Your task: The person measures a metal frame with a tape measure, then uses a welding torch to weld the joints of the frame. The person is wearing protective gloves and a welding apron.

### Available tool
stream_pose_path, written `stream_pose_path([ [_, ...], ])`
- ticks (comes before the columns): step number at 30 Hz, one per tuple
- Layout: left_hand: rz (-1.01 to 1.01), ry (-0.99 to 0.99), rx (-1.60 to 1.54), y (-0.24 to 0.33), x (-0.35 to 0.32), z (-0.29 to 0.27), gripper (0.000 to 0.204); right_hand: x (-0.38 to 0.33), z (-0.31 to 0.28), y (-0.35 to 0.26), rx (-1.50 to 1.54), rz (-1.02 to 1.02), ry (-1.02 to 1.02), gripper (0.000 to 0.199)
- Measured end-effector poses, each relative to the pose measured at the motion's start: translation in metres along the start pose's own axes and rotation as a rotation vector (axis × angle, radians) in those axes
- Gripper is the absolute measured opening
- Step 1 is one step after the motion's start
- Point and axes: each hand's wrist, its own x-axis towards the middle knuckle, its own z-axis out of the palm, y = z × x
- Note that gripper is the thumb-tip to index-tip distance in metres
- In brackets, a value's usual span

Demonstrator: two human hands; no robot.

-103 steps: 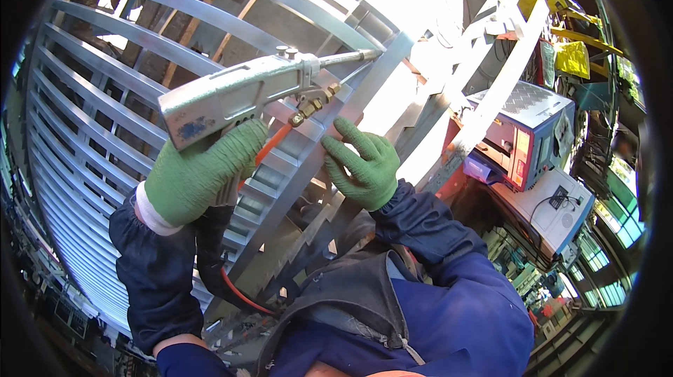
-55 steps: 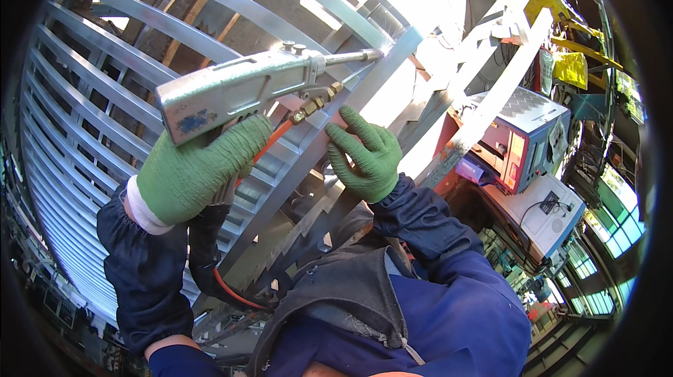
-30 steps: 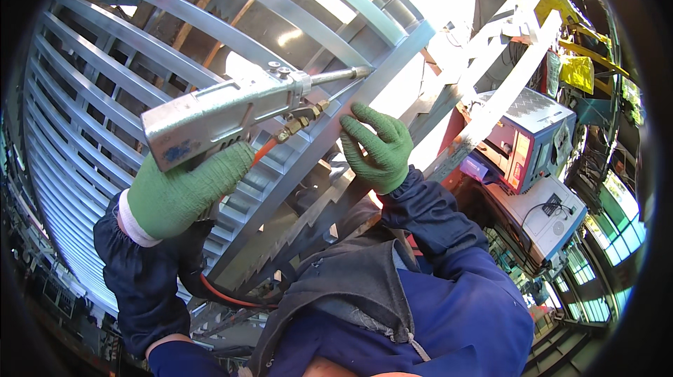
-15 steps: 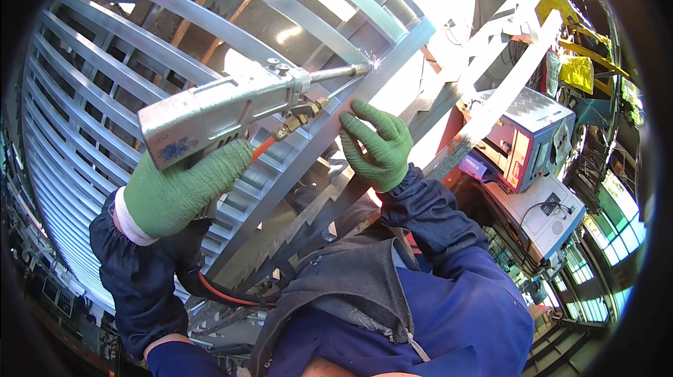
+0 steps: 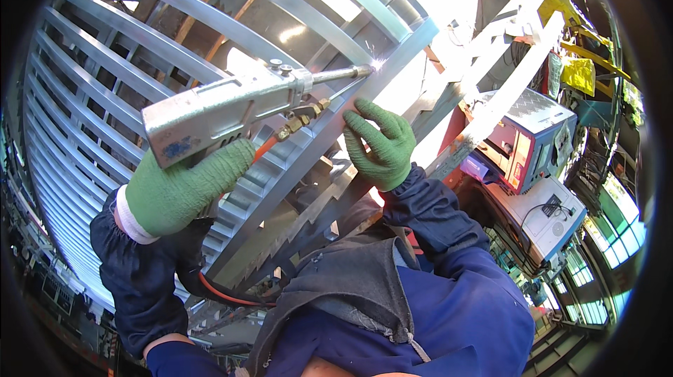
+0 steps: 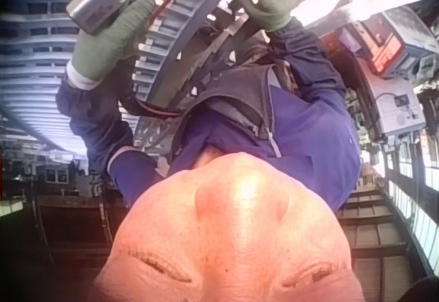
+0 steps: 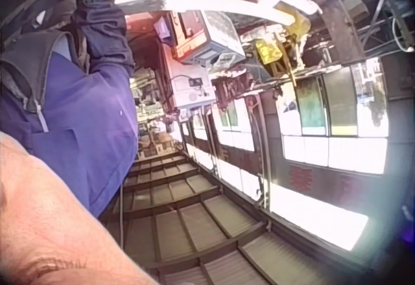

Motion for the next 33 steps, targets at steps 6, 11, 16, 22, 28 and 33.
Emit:
stream_pose_path([
  [6,0.004,-0.008,0.007,-0.002,-0.001,-0.002,0.04,0.001,-0.001,-0.003,-0.017,0.006,-0.007,0.039],
  [11,-0.035,-0.012,0.042,0.0,-0.002,-0.003,0.039,-0.001,0.0,-0.003,-0.017,0.015,0.001,0.039],
  [16,-0.047,-0.015,0.032,0.0,-0.006,-0.004,0.039,-0.002,0.0,-0.002,-0.02,0.005,0.01,0.04],
  [22,0.013,0.034,0.008,-0.003,-0.009,0.002,0.036,-0.004,0.001,-0.003,0.001,0.007,0.013,0.042],
  [28,-0.046,-0.018,0.043,-0.003,-0.019,-0.008,0.044,-0.002,0.0,-0.003,0.023,0.01,0.013,0.039],
  [33,0.086,0.017,-0.036,-0.027,-0.039,-0.018,0.049,-0.001,0.001,-0.005,0.076,0.012,0.023,0.037],
])
